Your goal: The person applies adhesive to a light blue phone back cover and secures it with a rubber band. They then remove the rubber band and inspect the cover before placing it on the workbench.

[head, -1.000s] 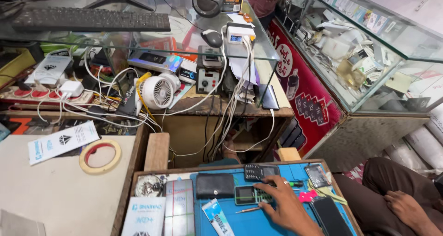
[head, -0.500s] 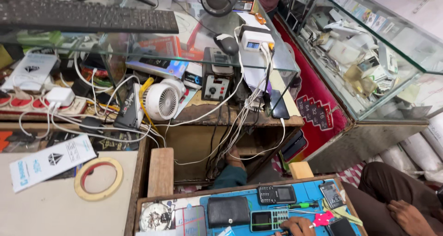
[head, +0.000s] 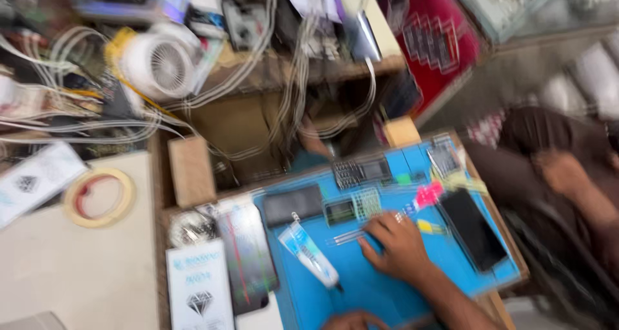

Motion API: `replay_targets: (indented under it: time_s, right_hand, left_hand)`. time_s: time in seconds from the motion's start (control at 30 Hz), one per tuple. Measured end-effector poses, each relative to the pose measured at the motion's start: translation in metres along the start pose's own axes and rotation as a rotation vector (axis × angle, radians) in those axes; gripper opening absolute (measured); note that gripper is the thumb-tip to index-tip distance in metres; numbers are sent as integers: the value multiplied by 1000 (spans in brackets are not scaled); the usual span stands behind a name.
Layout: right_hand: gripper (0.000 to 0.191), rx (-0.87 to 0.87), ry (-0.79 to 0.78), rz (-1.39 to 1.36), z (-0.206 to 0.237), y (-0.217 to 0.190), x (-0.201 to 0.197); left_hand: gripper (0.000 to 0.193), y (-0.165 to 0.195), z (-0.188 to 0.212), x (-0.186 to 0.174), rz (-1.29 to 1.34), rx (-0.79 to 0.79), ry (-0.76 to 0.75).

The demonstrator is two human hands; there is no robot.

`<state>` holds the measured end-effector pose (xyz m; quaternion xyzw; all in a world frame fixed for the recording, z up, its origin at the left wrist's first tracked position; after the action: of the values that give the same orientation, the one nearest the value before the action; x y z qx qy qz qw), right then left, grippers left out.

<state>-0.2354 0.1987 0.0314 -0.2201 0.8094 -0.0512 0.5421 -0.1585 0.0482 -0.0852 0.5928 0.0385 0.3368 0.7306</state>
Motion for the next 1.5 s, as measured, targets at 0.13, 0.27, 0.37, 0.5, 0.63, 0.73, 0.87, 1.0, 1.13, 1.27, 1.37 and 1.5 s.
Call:
replay_targets:
  time_s: [0.13,0.27,0.37,0.5,0.63,0.73,0.87,1.0,1.13,1.27,1.37,1.5]
  right_hand:
    - [26,-98,-59,-28,33,13,-17]
    - [26,-80,-70,-133,55,37,-56]
    - [30,-27,-13,-102,60,67,-102]
    - [67,103,-5,-493,61,112,-163]
    - [59,-133,68,-1344,78,121,-232]
    - [53,-353,-12,-1467,81,125,-269]
    - [45,-123,-68,-1061,56,158,-242]
    - [33,-70,-142,-132,28,191,-156]
    - [21,-175,-185,61,12,214,-118]
    - [29,-249,-233,161,-12,218,-103]
    - [22,-256,-291,140,-18,226,-103]
    - [25,-238,-263,282,-22,241,-112]
  left_hand:
    - [30,-19,22,19,84,19,14]
    - [29,14,25,36,183,-43,70]
    - [27,44,13,54,111,-20,142]
    - [29,69,-7,75,-56,70,229]
    - [34,91,-27,87,-387,169,420]
    - [33,112,-46,92,-500,313,523]
    - [36,123,-69,97,-709,279,596]
    - [33,125,-85,105,-753,256,612]
    - [33,133,-94,107,-665,214,610]
    - [34,165,-100,92,-895,326,624]
    - [45,188,-115,66,-1177,388,656]
    - [60,201,-133,29,-1460,336,673]
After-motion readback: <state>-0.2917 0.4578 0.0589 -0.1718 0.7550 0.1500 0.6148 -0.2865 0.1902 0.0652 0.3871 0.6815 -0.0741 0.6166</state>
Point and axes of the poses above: each hand's wrist, its own z-axis away from the middle knuckle, its own x-axis out of the palm, y = z × x, the point moved 5 cm from there along -z, towards the middle knuckle, and after that the axes turned 3 degrees about z, right-handed, at the moved point
